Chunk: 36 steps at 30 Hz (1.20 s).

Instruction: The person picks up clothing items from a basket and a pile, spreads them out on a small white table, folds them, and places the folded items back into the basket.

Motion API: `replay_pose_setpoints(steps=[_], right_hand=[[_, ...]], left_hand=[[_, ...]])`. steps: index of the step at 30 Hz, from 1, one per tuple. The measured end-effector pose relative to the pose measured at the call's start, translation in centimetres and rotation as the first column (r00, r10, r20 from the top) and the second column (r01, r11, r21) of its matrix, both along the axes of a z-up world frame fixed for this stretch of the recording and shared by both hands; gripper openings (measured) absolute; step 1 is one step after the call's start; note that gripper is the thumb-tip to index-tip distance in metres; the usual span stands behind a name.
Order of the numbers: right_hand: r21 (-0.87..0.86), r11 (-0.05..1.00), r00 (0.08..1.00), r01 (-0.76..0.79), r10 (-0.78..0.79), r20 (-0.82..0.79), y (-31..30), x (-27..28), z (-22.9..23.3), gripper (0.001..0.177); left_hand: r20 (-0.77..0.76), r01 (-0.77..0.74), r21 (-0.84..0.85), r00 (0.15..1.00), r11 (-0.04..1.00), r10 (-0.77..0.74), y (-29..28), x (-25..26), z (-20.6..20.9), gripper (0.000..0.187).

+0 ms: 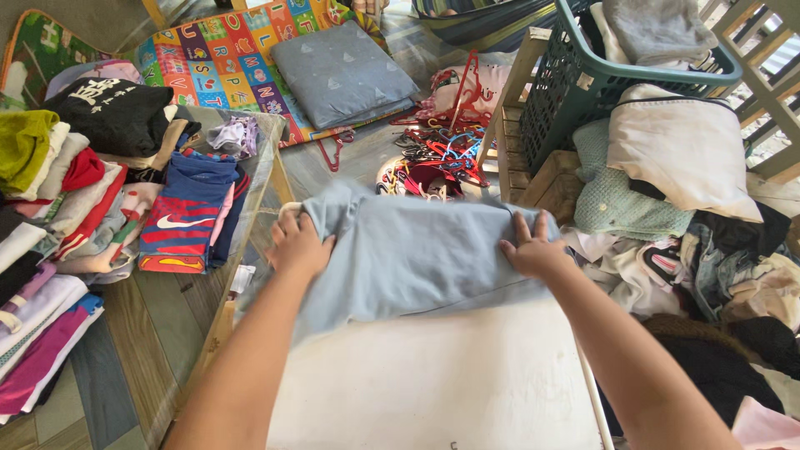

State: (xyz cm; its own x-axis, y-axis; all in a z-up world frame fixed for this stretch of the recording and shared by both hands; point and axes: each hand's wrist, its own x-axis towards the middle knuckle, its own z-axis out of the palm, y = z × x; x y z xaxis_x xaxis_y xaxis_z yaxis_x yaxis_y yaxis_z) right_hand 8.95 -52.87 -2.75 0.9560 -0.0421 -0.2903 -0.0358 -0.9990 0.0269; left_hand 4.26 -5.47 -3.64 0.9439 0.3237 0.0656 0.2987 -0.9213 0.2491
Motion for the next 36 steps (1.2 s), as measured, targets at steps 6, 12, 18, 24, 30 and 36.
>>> replay_pose_setpoints(steps=[6, 12, 18, 24, 30, 36], right_hand=[[0.225, 0.913, 0.940, 0.340, -0.324, -0.108, -3.7, -1.8, -0.4, 0.100], [0.326, 0.878, 0.890, 0.350, -0.421, 0.177, -6.3, -3.4, 1.9, 0.088], [0.044, 0.991, 0.991, 0.125, -0.126, 0.035, -9.4, -0.8, 3.3, 0.046], [0.020, 0.965, 0.889, 0.260, -0.231, -0.394, -11.9, -2.6, 3.5, 0.056], [0.049, 0.974, 0.875, 0.222, -0.176, -0.451, -11.5, -6.3, 3.3, 0.066], [-0.003, 0.985, 0.780, 0.172, -0.138, -0.610, -11.2, -10.1, 3.1, 0.061]], left_hand=[[0.253, -0.079, 0.071, 0.966, 0.994, 0.058, 0.4, -6.1, 2.6, 0.078], [-0.378, -0.035, 0.015, 0.925, 0.999, 0.038, 3.5, -9.2, 6.0, 0.063], [-0.293, -0.045, -0.764, 0.913, 0.644, -0.284, 9.4, -6.4, 3.3, 0.053], [-0.605, -0.138, -0.599, 0.723, 0.789, -0.334, 11.3, -5.0, 6.3, 0.056], [-0.693, 0.250, -0.369, 0.568, 0.895, -0.444, 13.3, -3.5, 4.1, 0.065], [-0.782, 0.543, -0.223, 0.397, 0.810, -0.481, 13.1, -7.8, 4.0, 0.073]])
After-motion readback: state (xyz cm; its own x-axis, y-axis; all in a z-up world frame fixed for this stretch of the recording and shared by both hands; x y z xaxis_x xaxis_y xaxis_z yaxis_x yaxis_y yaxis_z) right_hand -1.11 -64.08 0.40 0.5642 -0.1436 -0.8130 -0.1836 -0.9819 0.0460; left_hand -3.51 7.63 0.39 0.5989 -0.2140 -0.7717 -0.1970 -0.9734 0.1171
